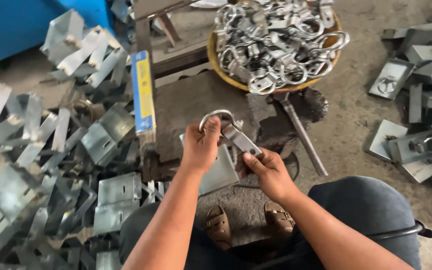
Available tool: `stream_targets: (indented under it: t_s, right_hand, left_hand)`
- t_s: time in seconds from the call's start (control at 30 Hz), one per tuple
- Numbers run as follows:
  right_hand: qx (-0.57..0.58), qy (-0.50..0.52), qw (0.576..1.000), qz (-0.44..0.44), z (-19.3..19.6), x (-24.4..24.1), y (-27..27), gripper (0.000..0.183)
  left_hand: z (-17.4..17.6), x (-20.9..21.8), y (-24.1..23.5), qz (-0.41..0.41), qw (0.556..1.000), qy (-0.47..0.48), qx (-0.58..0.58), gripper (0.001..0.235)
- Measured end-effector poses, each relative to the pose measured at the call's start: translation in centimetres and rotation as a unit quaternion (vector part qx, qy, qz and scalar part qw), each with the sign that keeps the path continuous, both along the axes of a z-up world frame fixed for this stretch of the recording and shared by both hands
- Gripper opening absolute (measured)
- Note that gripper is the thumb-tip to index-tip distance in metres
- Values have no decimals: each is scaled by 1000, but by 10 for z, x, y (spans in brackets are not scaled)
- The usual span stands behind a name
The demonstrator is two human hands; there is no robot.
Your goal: The person welds metal brackets by picking up metal plates, placing a ring component onto each plate, and using a welding tool to fuse them together while seated on the floor. The person picks up finished pieces from a stack and adds the new ones to another stack.
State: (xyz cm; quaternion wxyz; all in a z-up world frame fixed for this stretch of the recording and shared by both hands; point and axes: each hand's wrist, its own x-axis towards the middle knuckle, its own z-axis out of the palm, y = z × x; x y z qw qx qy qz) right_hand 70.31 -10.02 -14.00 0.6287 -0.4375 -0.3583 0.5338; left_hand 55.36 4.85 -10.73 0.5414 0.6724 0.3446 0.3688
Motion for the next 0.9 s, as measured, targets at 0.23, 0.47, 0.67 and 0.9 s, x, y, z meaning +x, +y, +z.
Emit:
stream_targets:
  t_s: [0.23, 0.47, 0.67, 0.9]
  right_hand:
    - [-10, -198, 976, 85, 22, -12, -8, 22]
    - [-100, -608, 731, -293, 12, 54, -1, 42]
    - [-332, -546, 733, -234, -27, 97, 1, 55]
    - [-322, -504, 766, -237, 6, 57, -21, 51]
  left_hand:
    - [16, -16, -25, 29, 968, -165, -186, 28]
    - [33, -32, 7, 119, 985, 120, 13, 16]
    - [11, -27, 14, 144, 975, 130, 111, 14]
    - [5, -25, 15, 140, 981, 116, 73, 10]
